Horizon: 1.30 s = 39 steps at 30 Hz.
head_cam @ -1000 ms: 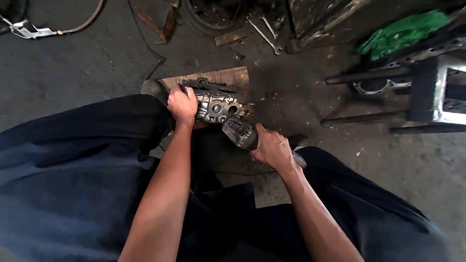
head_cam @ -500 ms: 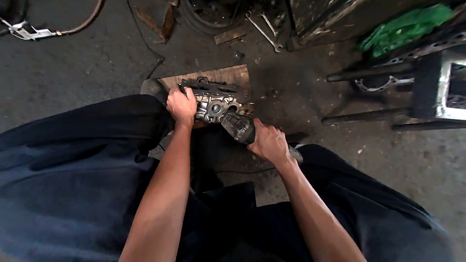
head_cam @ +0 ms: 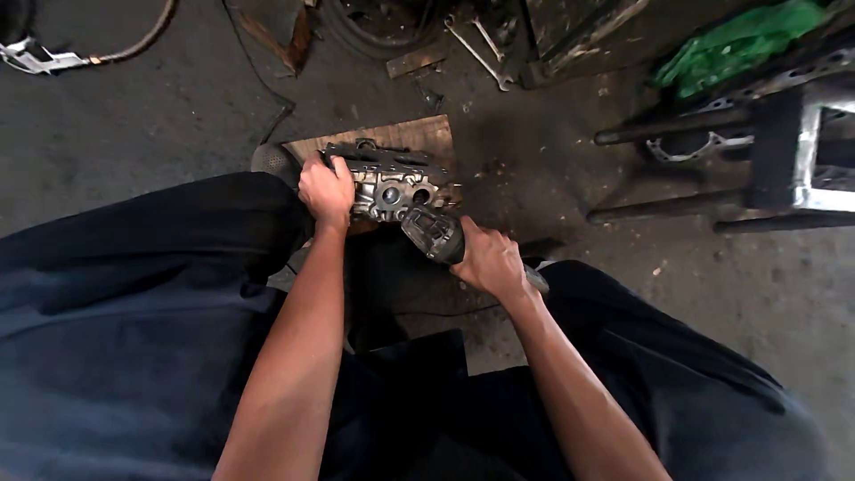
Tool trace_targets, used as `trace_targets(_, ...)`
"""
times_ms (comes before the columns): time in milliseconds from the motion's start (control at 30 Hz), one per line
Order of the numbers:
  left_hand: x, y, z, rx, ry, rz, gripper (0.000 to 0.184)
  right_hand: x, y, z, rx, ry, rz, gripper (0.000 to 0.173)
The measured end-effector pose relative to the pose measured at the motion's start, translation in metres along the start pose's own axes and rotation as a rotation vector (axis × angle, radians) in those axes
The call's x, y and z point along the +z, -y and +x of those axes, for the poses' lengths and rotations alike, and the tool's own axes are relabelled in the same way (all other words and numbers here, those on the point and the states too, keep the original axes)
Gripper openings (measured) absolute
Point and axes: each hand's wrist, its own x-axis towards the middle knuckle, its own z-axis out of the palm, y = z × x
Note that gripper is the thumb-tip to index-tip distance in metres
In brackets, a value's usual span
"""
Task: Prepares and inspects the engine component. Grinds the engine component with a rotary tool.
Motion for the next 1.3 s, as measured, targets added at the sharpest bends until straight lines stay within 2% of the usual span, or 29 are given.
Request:
trace_targets(133, 0.0, 0.001, 0.0, -0.009, 0.002, 0.013, 0.049, 0.002, -0.001, 0.005, 0.012, -0.016, 0.003, 0.072)
trace_targets(267, -0.001, -0.001, 0.0, -0.009, 0.01, 0.014, 0.048, -0.003, -0.003, 0.0, 0.022, 0.038, 0.02, 0.078)
trace_targets(433, 0.0, 0.0, -0.001, -0.006, 0.0, 0.009, 0.046, -0.003, 0.003, 0.001, 0.017, 0.016, 0.007, 0.071)
trace_targets(667, 0.0, 0.0, -0.001, 0.002, -0.009, 0.005, 0.045, -0.008, 0.003, -0.001, 0.026, 0.046, 0.021, 0.075)
trace_targets(800, 0.001, 0.001, -0.002, 0.008, -0.018, 0.009, 0.045, -0.004, 0.005, 0.002, 0.022, 0.011, 0.013, 0.07)
trace_targets(967, 0.002, 0.001, -0.001, 0.005, -0.008, 0.021, 0.046, -0.011, 0.003, -0.001, 0.026, 0.057, 0.041, 0.077)
trace_targets(1300, 0.0, 0.0, -0.003, -0.001, -0.001, 0.019, 0.048, -0.012, 0.005, -0.003, 0.035, 0.064, 0.042, 0.073)
